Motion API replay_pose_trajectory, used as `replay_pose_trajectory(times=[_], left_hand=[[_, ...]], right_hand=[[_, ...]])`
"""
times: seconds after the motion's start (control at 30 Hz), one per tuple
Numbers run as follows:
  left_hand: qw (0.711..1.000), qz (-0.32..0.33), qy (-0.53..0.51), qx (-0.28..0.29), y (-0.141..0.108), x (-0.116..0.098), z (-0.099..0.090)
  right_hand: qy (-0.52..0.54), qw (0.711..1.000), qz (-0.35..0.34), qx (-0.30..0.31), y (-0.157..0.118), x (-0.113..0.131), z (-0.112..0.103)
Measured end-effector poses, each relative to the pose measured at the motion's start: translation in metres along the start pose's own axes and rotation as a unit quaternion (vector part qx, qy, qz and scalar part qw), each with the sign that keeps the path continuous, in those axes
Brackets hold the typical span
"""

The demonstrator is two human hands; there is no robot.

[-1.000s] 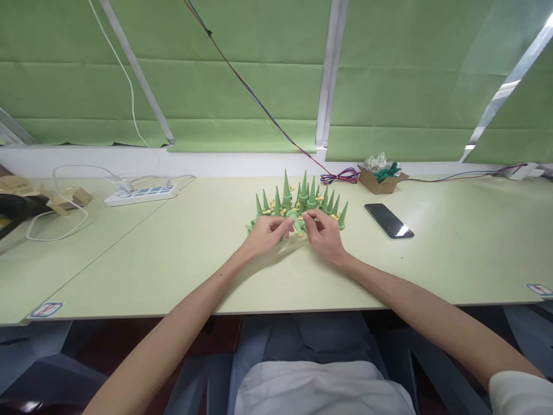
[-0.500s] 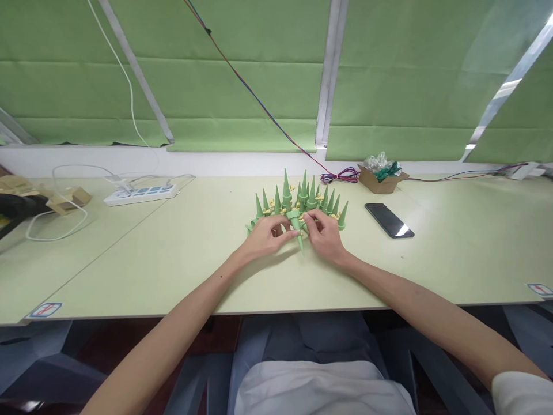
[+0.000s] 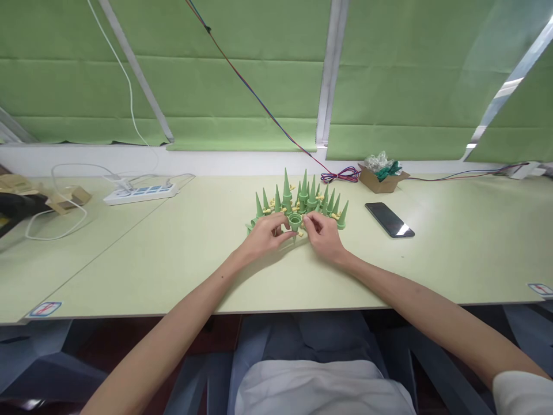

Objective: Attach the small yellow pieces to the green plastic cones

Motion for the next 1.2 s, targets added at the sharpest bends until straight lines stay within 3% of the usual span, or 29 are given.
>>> replay_pose_trajectory(times=[0.2,0.4,0.6,0.7,0.93,1.2], left_hand=[[0.999,0.019,0.018,-0.018,0.0016,-0.0004,0.0014],[0.997,-0.073,0.0,-0.011,0.0023,-0.0024,0.001],[0.99,-0.122,-0.072,0.0,0.0043,-0.0063,-0.0023],[0.974,-0.16,-0.158,0.034,0.0053,-0.007,-0.0036],[0.897,-0.249,-0.353,0.097,0.0065,-0.0068,-0.0021],[0.877,-0.245,-0.385,0.148,0.0019,-0.0048,0.0008]], right_hand=[[0.006,1.0,0.014,0.0,0.0,0.0019,0.0008],[0.018,1.0,0.014,0.0,-0.0008,0.0057,0.0022],[0.041,0.999,0.02,-0.025,-0.0009,0.0019,0.0019],[0.051,0.998,0.018,-0.034,-0.0005,0.0007,0.0013],[0.053,0.998,-0.001,-0.035,-0.0005,0.0021,0.0011],[0.046,0.999,0.009,0.001,-0.0013,-0.0003,0.0028]])
Point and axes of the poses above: each hand's wrist, its own y-axis towards the middle knuckle, its own z-axis out of the palm, x = y × z, the point moved 2 cm from there along y, towards the middle knuckle, and after that the axes turned 7 degrees about y, right-handed, at the moved point
